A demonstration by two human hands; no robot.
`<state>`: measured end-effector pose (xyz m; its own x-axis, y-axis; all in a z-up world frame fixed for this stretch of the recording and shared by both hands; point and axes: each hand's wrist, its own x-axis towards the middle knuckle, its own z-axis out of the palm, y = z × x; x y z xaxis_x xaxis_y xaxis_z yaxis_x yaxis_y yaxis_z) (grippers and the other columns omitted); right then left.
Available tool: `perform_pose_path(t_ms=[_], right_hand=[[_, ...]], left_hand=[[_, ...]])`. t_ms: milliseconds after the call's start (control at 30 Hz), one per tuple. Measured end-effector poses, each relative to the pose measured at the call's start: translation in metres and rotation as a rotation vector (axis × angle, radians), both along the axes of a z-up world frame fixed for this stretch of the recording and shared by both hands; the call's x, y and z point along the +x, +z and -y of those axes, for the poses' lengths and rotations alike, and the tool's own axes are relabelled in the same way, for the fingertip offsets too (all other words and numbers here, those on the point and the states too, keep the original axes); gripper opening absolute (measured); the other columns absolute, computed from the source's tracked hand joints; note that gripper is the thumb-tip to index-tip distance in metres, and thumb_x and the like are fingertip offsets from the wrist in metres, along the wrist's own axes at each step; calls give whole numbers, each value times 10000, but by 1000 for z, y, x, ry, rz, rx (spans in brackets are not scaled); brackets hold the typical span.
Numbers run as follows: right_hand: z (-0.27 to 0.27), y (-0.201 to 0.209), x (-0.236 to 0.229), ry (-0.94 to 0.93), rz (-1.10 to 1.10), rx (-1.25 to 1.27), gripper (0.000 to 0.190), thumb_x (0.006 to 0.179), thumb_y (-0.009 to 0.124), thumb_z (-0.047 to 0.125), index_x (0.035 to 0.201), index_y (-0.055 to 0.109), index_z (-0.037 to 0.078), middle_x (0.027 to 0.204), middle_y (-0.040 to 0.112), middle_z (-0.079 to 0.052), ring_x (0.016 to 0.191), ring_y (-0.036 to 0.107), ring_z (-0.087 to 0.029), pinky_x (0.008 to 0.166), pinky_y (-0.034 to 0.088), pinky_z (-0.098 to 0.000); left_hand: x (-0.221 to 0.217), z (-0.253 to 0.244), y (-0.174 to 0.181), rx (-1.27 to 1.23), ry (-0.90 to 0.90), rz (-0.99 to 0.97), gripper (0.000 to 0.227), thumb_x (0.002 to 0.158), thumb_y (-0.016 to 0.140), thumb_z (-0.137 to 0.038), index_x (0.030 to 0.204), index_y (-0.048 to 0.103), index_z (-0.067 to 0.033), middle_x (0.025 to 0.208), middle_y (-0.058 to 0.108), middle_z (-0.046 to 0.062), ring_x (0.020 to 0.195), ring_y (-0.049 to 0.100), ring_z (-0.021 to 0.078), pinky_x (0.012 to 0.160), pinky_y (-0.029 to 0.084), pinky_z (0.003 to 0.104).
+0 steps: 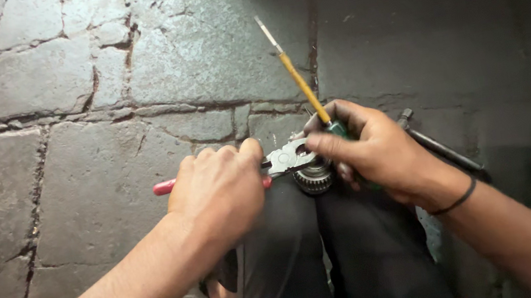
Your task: The person uses pliers and a screwdriver to manipulate a gear-driven mechanical part. They strike the part with a hammer and adjust small pins and gears while sitting on a stone floor.
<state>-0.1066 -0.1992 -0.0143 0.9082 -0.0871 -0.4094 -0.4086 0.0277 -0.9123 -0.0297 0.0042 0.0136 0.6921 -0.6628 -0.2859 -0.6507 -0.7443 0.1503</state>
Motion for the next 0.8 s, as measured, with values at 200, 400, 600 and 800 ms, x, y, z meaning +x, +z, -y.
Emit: perform_pose_path(t_ms=[200, 400, 600, 800], right_hand=[[23, -11, -18, -260, -23, 208, 304, 949, 595, 248, 1132, 588, 6, 940, 737, -101, 525, 512, -79, 418, 443, -234], [53, -43, -68, -391, -118, 310, 282, 941, 569, 211, 1146, 597, 19, 903, 701, -125, 524, 524, -110, 419, 442, -255], [53, -60, -87, -468, -211, 353, 248, 931, 583, 189, 1135, 619, 53, 881, 682, -125, 530, 527, -125, 436, 437, -272], [38, -39, -80, -361, -197, 176, 289, 896, 621, 192, 1130, 620, 21, 890, 706, -117, 546, 533, -127, 446, 450, -293]], left_hand=[[7, -6, 5, -38, 88, -162, 210, 768, 703, -137, 932, 624, -33, 888, 713, 215, 926, 689, 411, 814, 504, 528], [13, -21, 5, -71, 310, -365, 192, 761, 626, -62, 949, 607, -29, 871, 708, 262, 950, 673, 449, 841, 512, 522], [10, -20, 11, -67, 318, -309, 158, 820, 636, -108, 950, 600, -26, 864, 702, 266, 944, 655, 467, 827, 496, 543], [-2, -4, 13, -94, -3, -16, 273, 754, 735, -164, 974, 609, -61, 953, 711, 190, 977, 665, 401, 823, 475, 534]])
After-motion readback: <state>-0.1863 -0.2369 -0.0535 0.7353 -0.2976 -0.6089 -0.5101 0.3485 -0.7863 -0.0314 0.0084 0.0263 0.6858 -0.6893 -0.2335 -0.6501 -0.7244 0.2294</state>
